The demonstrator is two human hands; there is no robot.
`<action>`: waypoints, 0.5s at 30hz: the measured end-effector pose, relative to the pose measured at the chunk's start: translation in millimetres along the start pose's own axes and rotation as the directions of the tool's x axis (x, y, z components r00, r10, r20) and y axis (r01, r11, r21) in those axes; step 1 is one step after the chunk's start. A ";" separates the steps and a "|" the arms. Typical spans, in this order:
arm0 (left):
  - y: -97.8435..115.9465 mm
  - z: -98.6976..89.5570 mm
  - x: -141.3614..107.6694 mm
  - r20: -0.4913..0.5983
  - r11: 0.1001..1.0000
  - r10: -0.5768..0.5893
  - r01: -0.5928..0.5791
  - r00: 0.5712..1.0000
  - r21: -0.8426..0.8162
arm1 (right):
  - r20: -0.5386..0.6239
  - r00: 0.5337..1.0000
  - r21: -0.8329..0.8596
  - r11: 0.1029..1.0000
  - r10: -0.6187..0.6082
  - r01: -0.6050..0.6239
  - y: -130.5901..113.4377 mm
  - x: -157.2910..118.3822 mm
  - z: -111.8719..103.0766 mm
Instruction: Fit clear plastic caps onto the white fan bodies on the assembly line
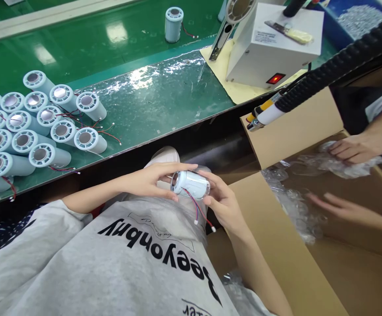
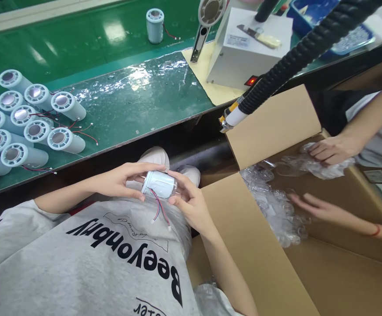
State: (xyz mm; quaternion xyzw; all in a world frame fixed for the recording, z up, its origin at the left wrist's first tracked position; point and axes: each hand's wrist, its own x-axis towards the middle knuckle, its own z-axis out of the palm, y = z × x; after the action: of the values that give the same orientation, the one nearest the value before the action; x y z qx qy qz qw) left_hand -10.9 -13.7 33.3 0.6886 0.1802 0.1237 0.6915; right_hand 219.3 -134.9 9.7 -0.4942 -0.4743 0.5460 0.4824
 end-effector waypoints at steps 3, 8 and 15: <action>-2.7 0.3 -2.0 0.019 0.995 -0.049 0.050 0.999 -0.090 | -0.041 0.996 -0.010 0.997 0.074 -0.074 -1.7 -2.4 2.1; -12.4 4.5 -0.5 0.080 0.966 -0.065 0.083 0.995 -0.244 | -0.033 0.981 0.047 0.981 0.189 -0.187 -6.2 -2.4 1.8; -10.8 4.2 7.0 0.049 0.977 -0.043 0.052 0.998 -0.208 | -0.016 0.984 0.187 0.967 0.179 -0.173 -4.4 2.0 -2.1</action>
State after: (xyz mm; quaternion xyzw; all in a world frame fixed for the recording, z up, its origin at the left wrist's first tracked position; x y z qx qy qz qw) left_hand -3.6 -14.8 21.9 0.6101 0.1671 0.1100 0.7666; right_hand 221.6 -132.5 13.7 -0.4963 -0.3678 0.6201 0.4836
